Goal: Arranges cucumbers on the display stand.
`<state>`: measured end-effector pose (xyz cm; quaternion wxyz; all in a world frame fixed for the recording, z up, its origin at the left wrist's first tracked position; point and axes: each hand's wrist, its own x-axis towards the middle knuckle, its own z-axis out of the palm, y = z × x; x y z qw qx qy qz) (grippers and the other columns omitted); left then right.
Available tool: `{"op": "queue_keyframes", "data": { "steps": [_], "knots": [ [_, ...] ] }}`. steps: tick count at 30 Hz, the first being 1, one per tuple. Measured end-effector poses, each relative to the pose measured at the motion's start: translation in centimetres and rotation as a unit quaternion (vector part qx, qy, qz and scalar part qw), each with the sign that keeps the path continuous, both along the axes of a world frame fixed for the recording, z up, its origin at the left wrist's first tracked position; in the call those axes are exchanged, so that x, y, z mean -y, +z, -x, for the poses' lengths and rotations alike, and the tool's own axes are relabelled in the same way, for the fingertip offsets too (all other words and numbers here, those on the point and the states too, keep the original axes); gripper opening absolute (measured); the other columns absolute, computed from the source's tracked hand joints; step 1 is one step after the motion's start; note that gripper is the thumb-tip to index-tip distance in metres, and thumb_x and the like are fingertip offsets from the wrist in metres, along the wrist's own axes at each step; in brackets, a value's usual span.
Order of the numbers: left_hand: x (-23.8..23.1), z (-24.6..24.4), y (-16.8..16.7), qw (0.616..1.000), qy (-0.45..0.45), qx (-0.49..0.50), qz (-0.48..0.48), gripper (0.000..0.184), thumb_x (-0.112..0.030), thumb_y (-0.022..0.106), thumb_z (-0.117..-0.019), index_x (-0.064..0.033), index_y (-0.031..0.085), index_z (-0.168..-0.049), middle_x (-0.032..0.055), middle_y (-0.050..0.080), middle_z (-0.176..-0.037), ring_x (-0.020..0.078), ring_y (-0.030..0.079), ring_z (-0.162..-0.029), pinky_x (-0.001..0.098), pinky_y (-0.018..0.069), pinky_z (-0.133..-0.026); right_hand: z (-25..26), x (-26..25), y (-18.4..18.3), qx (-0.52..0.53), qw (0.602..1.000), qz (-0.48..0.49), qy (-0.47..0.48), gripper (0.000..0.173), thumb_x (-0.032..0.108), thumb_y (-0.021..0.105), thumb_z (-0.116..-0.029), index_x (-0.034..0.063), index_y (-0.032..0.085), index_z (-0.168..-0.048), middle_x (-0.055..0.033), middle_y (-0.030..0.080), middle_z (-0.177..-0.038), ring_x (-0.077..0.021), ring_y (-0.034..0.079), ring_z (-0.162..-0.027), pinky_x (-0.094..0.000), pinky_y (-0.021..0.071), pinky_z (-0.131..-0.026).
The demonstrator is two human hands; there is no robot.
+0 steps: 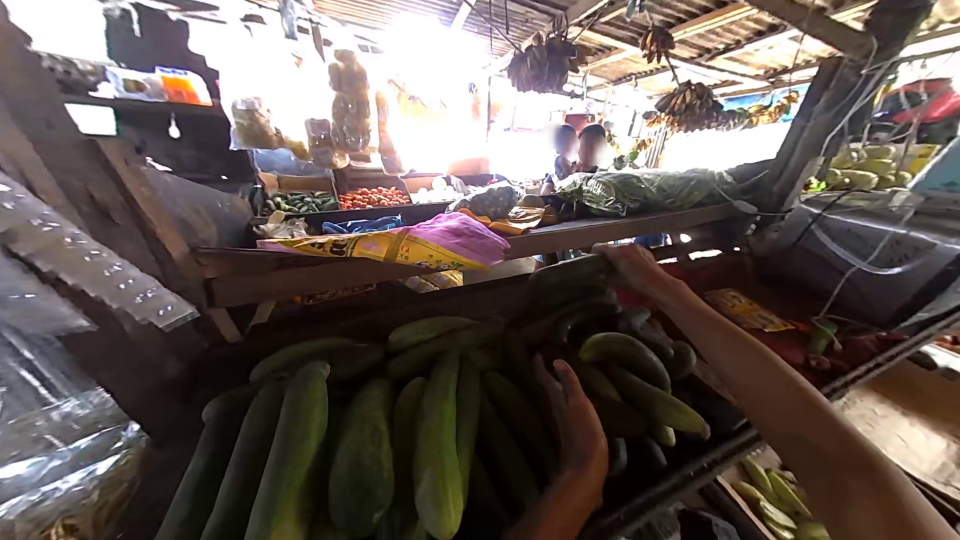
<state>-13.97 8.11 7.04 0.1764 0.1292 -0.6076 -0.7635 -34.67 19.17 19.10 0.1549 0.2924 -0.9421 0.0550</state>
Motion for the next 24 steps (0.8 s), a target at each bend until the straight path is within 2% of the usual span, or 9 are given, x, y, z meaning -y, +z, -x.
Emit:
{"op": "queue_keyframes", "data": {
  "steps": [3,6,8,10,12,14,18,22,24],
  "knots": [
    [-0.1,0.5,-0.4,0.996,0.011,-0.079,0.034,0.066,-0.039,0.023,-0.1112,-0.0042,0.005,-0.164,0.0212,0.002,-0.171,0.0284,0.007,-0.159,0.0428,0.0124,-0.127,-0.6,-2.2,-1.2,-0.027,0.996,-0.054,0.071,0.044,0.0,0.075,-0.0854,0.0012,0.067,-0.129,-0.0236,0.068,-0.124,-0.0448,0.063,-0.118,-0.0633,0.0485,-0.099],
    [0.0,1.4,-1.2,0.984,0.024,-0.127,0.124,0.068,-0.043,0.02,-0.1086,-0.0045,0.014,-0.164,0.0225,0.005,-0.17,0.032,0.005,-0.159,0.0472,0.0092,-0.128,-2.5,-3.3,-2.9,0.039,0.98,-0.167,0.103,0.067,-0.001,0.075,-0.0866,0.012,0.053,-0.148,-0.0172,0.059,-0.141,-0.0429,0.051,-0.133,-0.0592,0.0392,-0.11],
    [0.1,1.5,-1.1,0.984,0.001,-0.109,0.14,0.068,-0.046,0.017,-0.1083,-0.0065,0.015,-0.164,0.0209,0.006,-0.171,0.0322,0.004,-0.159,0.05,0.0062,-0.128,-3.5,-4.8,-2.8,0.068,0.983,-0.134,0.108,0.09,-0.006,0.077,-0.0802,0.02,0.041,-0.158,-0.0133,0.051,-0.153,-0.0435,0.044,-0.14,-0.0622,0.0336,-0.113],
    [0.2,1.5,-1.0,0.987,-0.017,-0.078,0.143,0.069,-0.047,0.017,-0.1087,-0.0071,0.014,-0.165,0.0199,0.007,-0.171,0.0314,0.005,-0.159,0.0504,0.0053,-0.128,-3.4,-7.5,-2.3,0.09,0.992,-0.031,0.088,0.103,-0.009,0.081,-0.0726,0.0181,0.035,-0.16,-0.0179,0.045,-0.157,-0.0488,0.039,-0.143,-0.0702,0.0337,-0.111],
    [0.0,1.4,-0.8,0.988,-0.015,-0.052,0.142,0.067,-0.044,0.018,-0.1098,-0.0059,0.011,-0.165,0.0213,0.006,-0.171,0.033,0.005,-0.159,0.0498,0.0062,-0.128,-2.6,-11.6,-2.2,0.117,0.991,0.07,0.013,0.083,-0.009,0.078,-0.0796,0.0062,0.043,-0.153,-0.0232,0.047,-0.153,-0.0483,0.043,-0.14,-0.0671,0.0344,-0.113],
    [-0.4,1.3,-0.8,0.989,0.002,-0.032,0.142,0.066,-0.043,0.021,-0.1101,-0.006,0.011,-0.165,0.0224,0.006,-0.17,0.0354,0.006,-0.158,0.0516,0.0072,-0.127,-0.3,-16.9,-4.8,0.13,0.98,0.114,-0.098,0.055,0.002,0.077,-0.0855,-0.0049,0.056,-0.136,-0.0291,0.061,-0.132,-0.0467,0.058,-0.124,-0.0642,0.0453,-0.105],
    [-1.2,0.6,-1.0,0.985,0.029,-0.014,0.168,0.071,-0.048,0.024,-0.1084,-0.0053,0.014,-0.164,0.0247,0.006,-0.169,0.0384,0.008,-0.158,0.0537,0.0107,-0.127,1.0,-22.4,-10.5,0.248,0.944,0.074,-0.203,0.065,0.047,0.069,-0.096,0.0067,0.053,-0.145,-0.0286,0.06,-0.136,-0.0476,0.054,-0.13,-0.0699,0.0379,-0.108],
    [-1.2,0.8,-1.8,0.981,0.037,-0.021,0.19,0.076,-0.054,0.021,-0.1062,-0.0048,0.015,-0.164,0.0257,0.007,-0.169,0.0398,0.007,-0.157,0.0554,0.0101,-0.126,0.5,-22.2,-11.2,0.249,0.944,0.042,-0.214,0.068,0.053,0.07,-0.093,0.0137,0.055,-0.147,-0.028,0.055,-0.144,-0.0519,0.042,-0.14,-0.0755,0.0283,-0.111],
    [-1.3,0.9,-2.1,0.979,0.047,-0.027,0.197,0.077,-0.054,0.021,-0.1059,-0.0038,0.017,-0.163,0.0262,0.008,-0.169,0.0405,0.008,-0.157,0.0556,0.0095,-0.126,1.0,-22.6,-11.4,0.287,0.934,0.03,-0.211,0.07,0.054,0.067,-0.0948,0.0074,0.055,-0.145,-0.0282,0.057,-0.141,-0.048,0.049,-0.137,-0.0711,0.0306,-0.113]
  ]
}}
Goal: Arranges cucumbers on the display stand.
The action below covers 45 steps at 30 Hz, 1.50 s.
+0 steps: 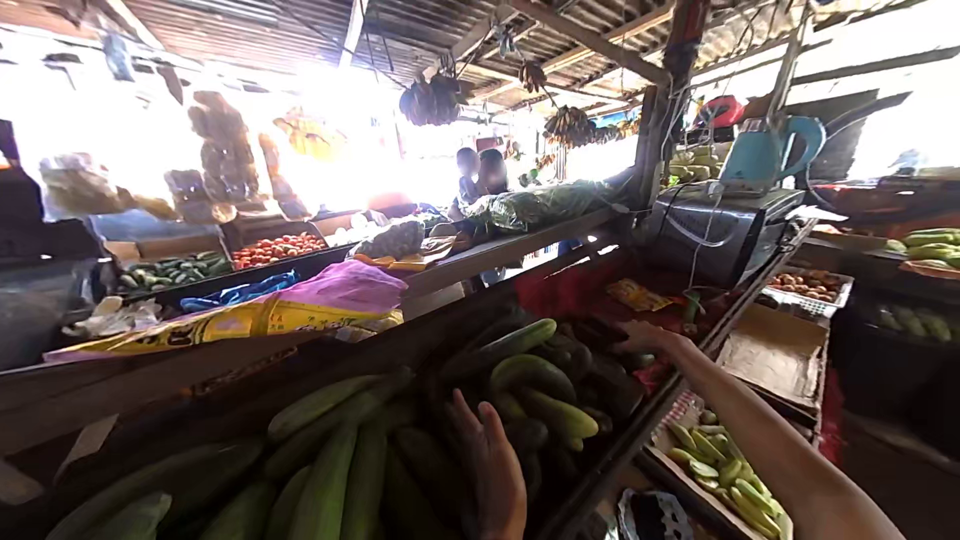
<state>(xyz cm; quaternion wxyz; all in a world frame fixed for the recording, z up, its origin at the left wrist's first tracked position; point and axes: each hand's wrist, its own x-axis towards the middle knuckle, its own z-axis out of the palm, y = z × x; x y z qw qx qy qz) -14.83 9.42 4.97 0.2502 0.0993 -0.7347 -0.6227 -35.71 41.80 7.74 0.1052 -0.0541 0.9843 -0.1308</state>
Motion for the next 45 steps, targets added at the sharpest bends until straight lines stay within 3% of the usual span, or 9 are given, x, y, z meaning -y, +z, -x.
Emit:
{"op": "queue_keyframes", "data": {
  "steps": [4,9,19,24,29,32,36,39,45],
  "knots": [
    [0.0,-0.2,-0.2,0.999,0.005,0.0,0.033,0.071,-0.046,0.029,-0.1069,-0.0014,0.023,-0.161,0.0293,0.01,-0.167,0.0444,0.01,-0.156,0.0568,0.0111,-0.126,0.2,0.0,-0.2,0.025,1.0,0.011,-0.006,0.064,0.051,0.066,-0.0963,-0.0056,0.064,-0.127,-0.0317,0.063,-0.126,-0.0472,0.058,-0.124,-0.0681,0.0409,-0.105],
    [-0.3,-1.1,0.6,0.997,-0.006,0.019,0.072,0.058,-0.028,0.045,-0.105,-0.002,0.037,-0.156,0.0315,0.007,-0.167,0.0493,0.01,-0.154,0.06,0.015,-0.124,-1.5,1.0,-0.5,-0.05,0.994,0.075,-0.065,0.052,0.042,0.075,-0.0923,-0.0058,0.07,-0.113,-0.0291,0.068,-0.115,-0.0448,0.064,-0.115,-0.0647,0.0458,-0.101],
    [2.4,0.8,2.8,0.996,0.047,-0.009,-0.076,0.049,-0.025,0.044,-0.1078,0.0011,0.044,-0.15,0.0301,0.017,-0.165,0.0417,0.018,-0.154,0.0511,0.0193,-0.124,0.0,3.2,-0.3,-0.012,0.992,-0.026,-0.126,0.071,0.054,0.071,-0.0919,-0.0087,0.063,-0.125,-0.0319,0.063,-0.129,-0.0469,0.057,-0.128,-0.0651,0.0424,-0.106],
    [1.9,0.6,2.9,0.988,0.013,0.021,-0.155,0.049,-0.022,0.04,-0.1108,0.0064,0.039,-0.151,0.0293,0.03,-0.16,0.0372,0.031,-0.149,0.0472,0.0267,-0.122,-0.4,2.9,-0.8,-0.106,0.966,0.115,-0.205,0.063,0.049,0.073,-0.0923,-0.0095,0.068,-0.114,-0.0326,0.065,-0.123,-0.0486,0.059,-0.123,-0.0667,0.0429,-0.103],
    [2.5,1.5,2.6,0.988,0.032,0.003,-0.153,0.049,-0.023,0.039,-0.1104,0.0073,0.042,-0.149,0.0289,0.037,-0.157,0.0363,0.036,-0.146,0.0468,0.0286,-0.121,-3.0,5.0,5.3,-0.223,0.923,0.302,-0.086,0.043,0.025,0.077,-0.0911,-0.0048,0.067,-0.12,-0.0311,0.067,-0.114,-0.0456,0.064,-0.107,-0.0658,0.0474,-0.096],
    [2.6,1.6,2.5,0.987,0.027,0.01,-0.158,0.049,-0.024,0.039,-0.1112,0.0075,0.04,-0.149,0.0294,0.037,-0.156,0.037,0.037,-0.146,0.0473,0.0297,-0.12,-4.8,8.4,11.4,-0.209,0.92,0.324,0.075,0.046,0.015,0.071,-0.0858,-0.004,0.063,-0.127,-0.0228,0.066,-0.116,-0.03,0.066,-0.101,-0.0504,0.0532,-0.091],
    [2.6,1.6,2.1,0.99,0.03,-0.003,-0.139,0.048,-0.022,0.04,-0.1107,0.0095,0.041,-0.147,0.031,0.04,-0.153,0.0384,0.038,-0.144,0.0478,0.0315,-0.119,-5.0,15.0,16.7,-0.12,0.916,0.279,0.262,0.039,0.016,0.069,-0.0778,-0.0046,0.068,-0.11,-0.0136,0.067,-0.116,-0.0166,0.064,-0.103,-0.0366,0.0526,-0.093],
    [2.7,1.9,1.9,0.987,0.039,-0.017,-0.157,0.049,-0.022,0.039,-0.111,0.0098,0.038,-0.149,0.0315,0.037,-0.154,0.0385,0.037,-0.145,0.048,0.0307,-0.12,-3.6,20.4,16.1,-0.013,0.933,0.168,0.318,0.027,0.013,0.071,-0.08,-0.0031,0.069,-0.101,-0.0133,0.067,-0.105,-0.0195,0.062,-0.096,-0.0422,0.0504,-0.088],
    [3.2,1.9,2.0,0.982,0.021,-0.021,-0.187,0.056,-0.027,0.035,-0.1125,0.0009,0.023,-0.159,0.0238,0.021,-0.166,0.0333,0.023,-0.154,0.0468,0.0221,-0.124,-4.5,25.2,14.4,0.121,0.947,0.082,0.285,0.026,0.01,0.066,-0.0875,-0.0005,0.071,-0.111,-0.0144,0.068,-0.102,-0.0201,0.061,-0.087,-0.0439,0.0488,-0.08]
  ]
}}
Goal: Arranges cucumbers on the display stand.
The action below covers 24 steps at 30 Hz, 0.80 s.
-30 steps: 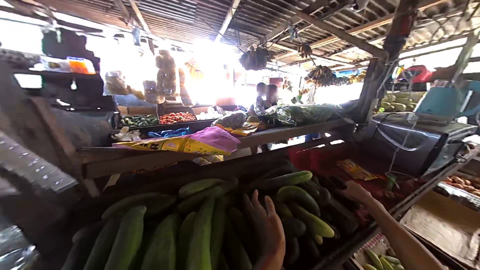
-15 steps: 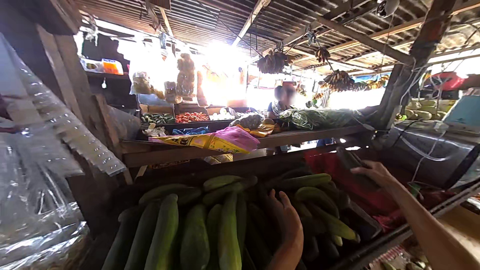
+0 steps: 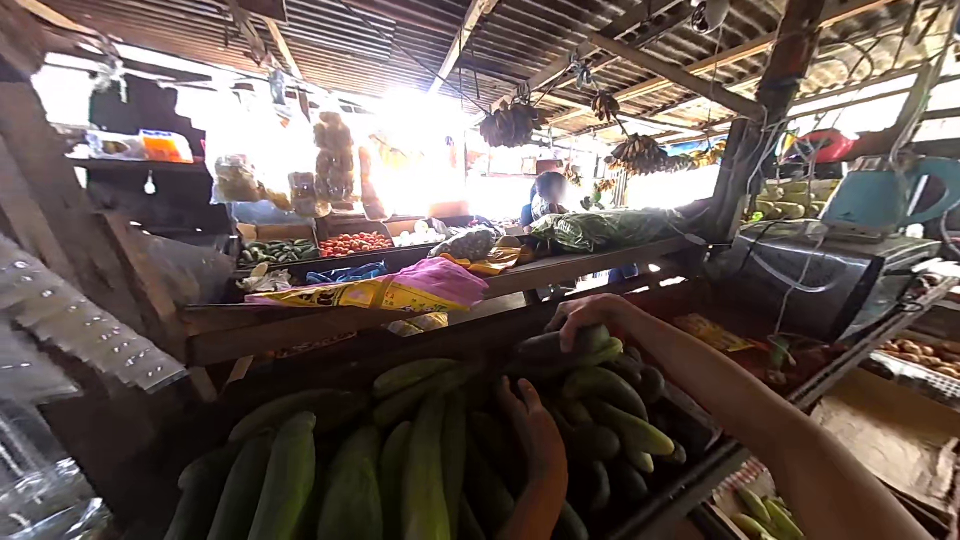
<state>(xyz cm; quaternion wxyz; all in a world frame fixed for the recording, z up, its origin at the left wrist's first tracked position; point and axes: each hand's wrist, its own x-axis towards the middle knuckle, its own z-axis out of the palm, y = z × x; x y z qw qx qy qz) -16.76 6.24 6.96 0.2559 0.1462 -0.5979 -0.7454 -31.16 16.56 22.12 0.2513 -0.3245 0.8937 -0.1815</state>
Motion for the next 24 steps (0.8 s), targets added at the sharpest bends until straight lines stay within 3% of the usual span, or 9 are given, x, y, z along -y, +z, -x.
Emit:
{"op": "queue_keyframes", "data": {
  "steps": [2,4,5,10,12,14,17,20,24],
  "knots": [
    [0.0,0.0,0.0,1.0,-0.008,-0.007,0.002,0.056,-0.028,0.033,-0.1126,-0.001,0.022,-0.16,0.0224,0.019,-0.167,0.0324,0.022,-0.155,0.047,0.0209,-0.125,0.8,-0.4,-0.2,-0.025,0.999,0.003,0.044,0.036,0.012,0.071,-0.0817,-0.001,0.07,-0.115,-0.0162,0.069,-0.113,-0.0234,0.064,-0.1,-0.0473,0.0501,-0.088],
    [-0.1,0.0,-0.1,1.0,-0.011,-0.016,0.01,0.057,-0.031,0.031,-0.1125,-0.0014,0.021,-0.161,0.0223,0.017,-0.168,0.0323,0.02,-0.155,0.0474,0.0192,-0.125,0.5,-1.2,0.1,-0.067,0.994,0.016,0.081,0.049,0.014,0.077,-0.0784,-0.0058,0.067,-0.122,-0.0216,0.061,-0.136,-0.0321,0.057,-0.124,-0.0531,0.0436,-0.104],
    [-0.3,0.0,-0.2,1.0,-0.013,-0.023,0.012,0.059,-0.031,0.03,-0.1124,-0.0011,0.019,-0.161,0.0228,0.015,-0.168,0.0327,0.018,-0.156,0.0476,0.0183,-0.126,-0.3,-1.8,0.3,-0.1,0.991,0.024,0.09,0.049,0.018,0.079,-0.0789,-0.0071,0.068,-0.119,-0.0227,0.059,-0.139,-0.0346,0.055,-0.128,-0.0545,0.0417,-0.107],
    [-1.4,-1.2,0.1,0.999,-0.005,-0.04,0.031,0.065,-0.035,0.03,-0.1112,0.0018,0.012,-0.162,0.0268,0.01,-0.168,0.0355,0.013,-0.157,0.0475,0.0156,-0.126,-7.0,-4.9,-0.9,-0.297,0.946,0.109,0.065,0.045,0.025,0.083,-0.0786,-0.0076,0.07,-0.107,-0.0238,0.066,-0.123,-0.0348,0.065,-0.109,-0.0506,0.0518,-0.096],
    [-1.8,-1.7,0.0,0.995,0.009,-0.041,0.091,0.067,-0.036,0.029,-0.1096,0.0063,0.014,-0.16,0.0312,0.009,-0.167,0.0393,0.011,-0.157,0.0476,0.0126,-0.127,-9.3,-5.5,-2.9,-0.336,0.932,0.131,0.048,0.045,0.027,0.083,-0.0796,-0.0076,0.07,-0.105,-0.024,0.066,-0.124,-0.0353,0.066,-0.111,-0.0503,0.0533,-0.096],
    [-1.9,-2.5,0.0,0.984,-0.01,-0.044,0.173,0.067,-0.036,0.025,-0.1087,0.0076,0.017,-0.159,0.0334,0.009,-0.166,0.0425,0.009,-0.156,0.0493,0.0097,-0.128,-11.2,-5.3,-5.4,-0.334,0.938,0.089,0.029,0.05,0.032,0.08,-0.0861,-0.0066,0.069,-0.116,-0.0254,0.062,-0.135,-0.0403,0.061,-0.123,-0.0559,0.0508,-0.102],
    [-3.1,-2.6,-1.0,0.952,0.018,-0.102,0.287,0.064,-0.039,0.024,-0.1089,0.0038,0.045,-0.151,0.0338,0.021,-0.163,0.0558,0.015,-0.151,0.0646,0.0101,-0.124,-12.6,-4.8,-7.5,-0.303,0.953,-0.004,0.031,0.049,0.03,0.061,-0.1016,-0.0039,0.06,-0.138,-0.0271,0.048,-0.151,-0.0455,0.045,-0.14,-0.0562,0.0379,-0.115],
    [-3.4,-2.6,-0.9,0.943,0.002,-0.103,0.316,0.061,-0.042,0.025,-0.109,-0.0055,0.06,-0.142,0.028,0.025,-0.164,0.0605,0.013,-0.149,0.0729,0.0074,-0.118,-12.1,-5.3,-5.4,-0.249,0.966,-0.01,0.071,0.033,0.014,0.054,-0.1046,-0.0048,0.068,-0.128,-0.0299,0.05,-0.148,-0.0473,0.044,-0.14,-0.0559,0.0337,-0.118],
    [-2.7,-3.1,0.2,0.937,-0.018,-0.081,0.339,0.054,-0.04,0.032,-0.1086,-0.0078,0.064,-0.139,0.0228,0.033,-0.163,0.058,0.013,-0.151,0.0725,0.0058,-0.119,-11.5,-4.7,-3.0,-0.331,0.938,0.104,0.025,0.026,0.002,0.052,-0.1019,-0.0044,0.072,-0.118,-0.0249,0.065,-0.132,-0.0394,0.06,-0.126,-0.0529,0.0456,-0.109]
  ]
}}
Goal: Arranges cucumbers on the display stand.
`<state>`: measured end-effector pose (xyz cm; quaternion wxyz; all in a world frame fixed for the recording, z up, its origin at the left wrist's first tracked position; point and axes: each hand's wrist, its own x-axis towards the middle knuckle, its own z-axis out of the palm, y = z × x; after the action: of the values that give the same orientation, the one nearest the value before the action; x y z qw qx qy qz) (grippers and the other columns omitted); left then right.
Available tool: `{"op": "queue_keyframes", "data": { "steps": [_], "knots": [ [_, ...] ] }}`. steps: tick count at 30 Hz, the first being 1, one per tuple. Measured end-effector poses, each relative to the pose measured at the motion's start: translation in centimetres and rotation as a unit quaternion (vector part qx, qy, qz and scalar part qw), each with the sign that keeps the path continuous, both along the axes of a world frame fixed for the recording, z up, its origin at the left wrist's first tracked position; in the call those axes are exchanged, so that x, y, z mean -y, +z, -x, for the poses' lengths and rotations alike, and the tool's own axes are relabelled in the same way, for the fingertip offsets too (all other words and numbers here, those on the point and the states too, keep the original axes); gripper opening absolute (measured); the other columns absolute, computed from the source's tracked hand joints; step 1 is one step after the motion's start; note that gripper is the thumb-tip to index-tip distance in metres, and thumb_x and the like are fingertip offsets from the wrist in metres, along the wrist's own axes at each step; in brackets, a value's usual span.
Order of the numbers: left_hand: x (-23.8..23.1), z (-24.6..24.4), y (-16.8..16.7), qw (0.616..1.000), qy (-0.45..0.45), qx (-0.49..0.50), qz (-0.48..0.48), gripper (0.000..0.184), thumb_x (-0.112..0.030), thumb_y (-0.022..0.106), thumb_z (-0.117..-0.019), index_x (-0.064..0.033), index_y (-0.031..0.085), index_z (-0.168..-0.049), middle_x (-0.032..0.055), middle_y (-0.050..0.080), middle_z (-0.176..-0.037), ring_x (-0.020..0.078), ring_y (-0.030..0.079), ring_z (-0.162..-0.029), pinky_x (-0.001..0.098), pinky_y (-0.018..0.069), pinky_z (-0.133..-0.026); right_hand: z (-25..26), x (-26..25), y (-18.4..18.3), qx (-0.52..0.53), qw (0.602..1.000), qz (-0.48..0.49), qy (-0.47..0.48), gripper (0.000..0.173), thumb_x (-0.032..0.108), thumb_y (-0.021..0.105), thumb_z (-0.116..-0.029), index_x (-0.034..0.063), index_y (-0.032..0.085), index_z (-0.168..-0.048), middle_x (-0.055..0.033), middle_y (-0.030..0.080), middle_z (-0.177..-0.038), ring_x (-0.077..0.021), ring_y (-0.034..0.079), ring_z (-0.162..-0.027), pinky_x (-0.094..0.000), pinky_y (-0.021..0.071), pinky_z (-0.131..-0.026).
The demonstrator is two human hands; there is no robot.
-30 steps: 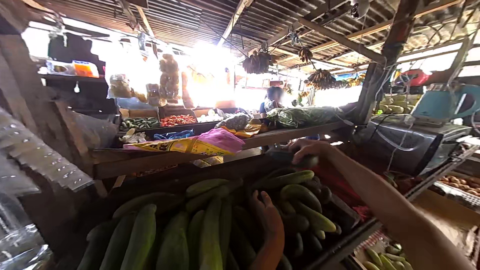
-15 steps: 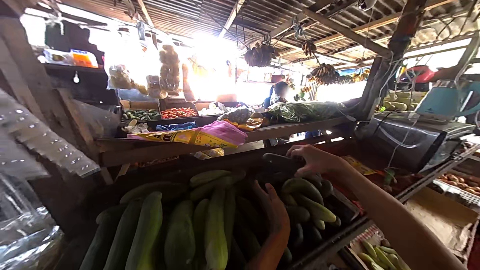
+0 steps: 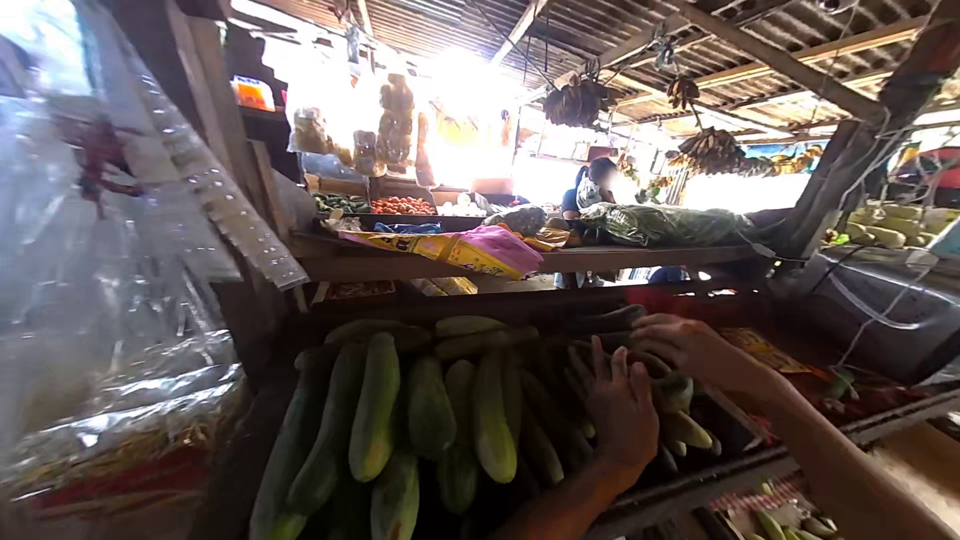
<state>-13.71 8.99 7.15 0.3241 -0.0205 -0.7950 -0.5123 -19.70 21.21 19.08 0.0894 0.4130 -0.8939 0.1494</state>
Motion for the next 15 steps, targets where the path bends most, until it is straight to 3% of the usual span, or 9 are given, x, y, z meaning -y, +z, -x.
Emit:
{"op": "queue_keyframes", "data": {
  "steps": [2,4,6,8,10,12,14,15],
  "knots": [
    [0.8,-0.2,0.1,0.996,-0.013,0.007,0.093,0.046,-0.034,0.042,-0.1074,-0.0089,0.064,-0.139,0.0187,0.038,-0.162,0.0538,0.016,-0.152,0.0697,0.006,-0.12,0.5,2.7,1.0,-0.018,0.999,0.043,-0.019,0.026,0.004,0.052,-0.1028,-0.0041,0.07,-0.12,-0.0238,0.066,-0.128,-0.0366,0.065,-0.118,-0.051,0.0496,-0.105],
    [1.4,-0.5,-0.8,0.971,-0.013,-0.021,0.239,0.046,-0.035,0.052,-0.1039,-0.0119,0.062,-0.142,0.0163,0.042,-0.16,0.0514,0.022,-0.152,0.0696,0.0086,-0.121,0.8,6.9,1.4,0.01,1.0,0.023,-0.018,0.028,0.007,0.053,-0.1036,-0.0039,0.067,-0.125,-0.0247,0.066,-0.126,-0.0371,0.065,-0.116,-0.0517,0.0484,-0.105],
    [1.6,-0.8,-2.4,0.934,0.006,-0.111,0.338,0.048,-0.037,0.06,-0.0991,-0.0086,0.065,-0.138,0.0195,0.052,-0.152,0.0516,0.034,-0.147,0.0722,0.0184,-0.118,1.2,11.8,0.8,0.045,0.998,-0.036,0.019,0.034,0.011,0.057,-0.102,-0.0036,0.063,-0.132,-0.0261,0.064,-0.13,-0.0387,0.061,-0.123,-0.0536,0.0445,-0.109],
    [1.3,-2.3,-3.4,0.903,0.036,-0.158,0.397,0.042,-0.035,0.062,-0.0982,-0.0073,0.071,-0.129,0.0194,0.061,-0.143,0.0454,0.046,-0.142,0.0681,0.0265,-0.118,1.8,16.5,-1.1,0.078,0.99,-0.085,0.08,0.05,0.017,0.069,-0.0946,0.0,0.057,-0.14,-0.0262,0.06,-0.137,-0.041,0.056,-0.13,-0.0582,0.0413,-0.111],
    [1.4,-5.5,-4.1,0.876,0.115,-0.161,0.44,0.041,-0.028,0.07,-0.0908,-0.0049,0.073,-0.124,0.0213,0.065,-0.136,0.0438,0.053,-0.136,0.0642,0.0335,-0.116,2.0,20.1,-2.8,0.11,0.979,-0.128,0.112,0.075,0.018,0.08,-0.0877,0.0057,0.044,-0.152,-0.0277,0.048,-0.15,-0.0453,0.048,-0.137,-0.0632,0.0386,-0.112],
    [2.3,-10.0,-3.4,0.857,0.146,-0.013,0.493,0.045,-0.021,0.071,-0.0882,0.0013,0.07,-0.127,0.0274,0.061,-0.138,0.0496,0.048,-0.138,0.0668,0.0293,-0.116,2.4,22.4,-4.2,0.094,0.977,-0.169,0.092,0.092,0.017,0.084,-0.0828,0.0119,0.033,-0.16,-0.031,0.031,-0.159,-0.0529,0.038,-0.141,-0.0699,0.0375,-0.109],
    [4.1,-12.7,-0.9,0.828,0.099,0.184,0.52,0.046,-0.016,0.069,-0.09,0.0044,0.065,-0.132,0.0303,0.048,-0.15,0.0558,0.035,-0.144,0.0783,0.018,-0.113,3.1,23.8,-5.2,0.062,0.978,-0.191,0.06,0.105,0.015,0.088,-0.0774,0.0181,0.026,-0.162,-0.0317,0.028,-0.16,-0.0565,0.035,-0.142,-0.0748,0.038,-0.103],
    [5.1,-12.9,0.5,0.81,0.069,0.274,0.514,0.049,-0.014,0.069,-0.0908,0.0008,0.062,-0.137,0.0263,0.038,-0.159,0.0566,0.027,-0.147,0.082,0.0145,-0.11,3.6,24.4,-5.9,0.061,0.978,-0.195,0.053,0.11,0.017,0.088,-0.0771,0.0218,0.021,-0.164,-0.0303,0.027,-0.161,-0.0565,0.035,-0.142,-0.0757,0.0398,-0.101]
  ]
}}
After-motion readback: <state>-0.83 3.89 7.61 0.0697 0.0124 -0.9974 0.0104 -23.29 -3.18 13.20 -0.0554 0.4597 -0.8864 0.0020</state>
